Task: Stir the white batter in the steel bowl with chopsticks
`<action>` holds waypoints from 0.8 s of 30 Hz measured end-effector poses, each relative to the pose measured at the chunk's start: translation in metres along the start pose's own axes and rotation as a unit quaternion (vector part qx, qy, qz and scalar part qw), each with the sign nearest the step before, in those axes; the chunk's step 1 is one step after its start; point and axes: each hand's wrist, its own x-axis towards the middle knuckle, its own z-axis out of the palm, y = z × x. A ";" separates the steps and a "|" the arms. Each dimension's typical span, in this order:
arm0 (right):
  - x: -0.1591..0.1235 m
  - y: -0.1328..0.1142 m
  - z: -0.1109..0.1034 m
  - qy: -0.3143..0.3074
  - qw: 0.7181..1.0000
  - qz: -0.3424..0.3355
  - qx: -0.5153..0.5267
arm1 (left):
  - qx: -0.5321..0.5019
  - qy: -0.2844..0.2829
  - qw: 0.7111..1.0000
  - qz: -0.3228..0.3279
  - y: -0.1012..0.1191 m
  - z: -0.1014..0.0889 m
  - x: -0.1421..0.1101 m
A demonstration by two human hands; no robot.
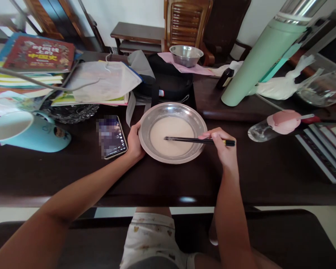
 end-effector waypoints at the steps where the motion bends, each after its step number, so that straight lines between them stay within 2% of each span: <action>1: 0.000 0.000 0.000 -0.002 1.000 -0.002 -0.011 | -0.003 0.000 1.000 0.001 0.000 0.000 0.000; 6: 0.000 0.002 0.000 0.092 0.995 0.003 0.033 | 0.004 0.006 1.000 0.003 0.000 0.002 0.000; 8: -0.001 0.001 0.000 0.075 0.996 0.009 0.046 | 0.009 0.010 1.000 0.001 0.001 0.002 -0.001; 12: 0.000 0.000 0.001 -0.001 1.000 0.007 0.013 | 0.008 0.010 1.000 0.000 0.002 0.003 -0.002; 14: 0.001 0.001 0.000 0.014 1.000 0.000 -0.002 | 0.006 0.007 1.000 -0.001 0.002 0.003 -0.002; 18: 0.000 0.003 -0.001 0.084 0.996 -0.001 0.026 | 0.008 0.004 1.000 -0.007 0.002 0.003 -0.002; 24: 0.000 -0.001 0.000 0.004 1.000 0.006 0.006 | 0.000 0.001 1.000 0.011 -0.001 0.000 0.001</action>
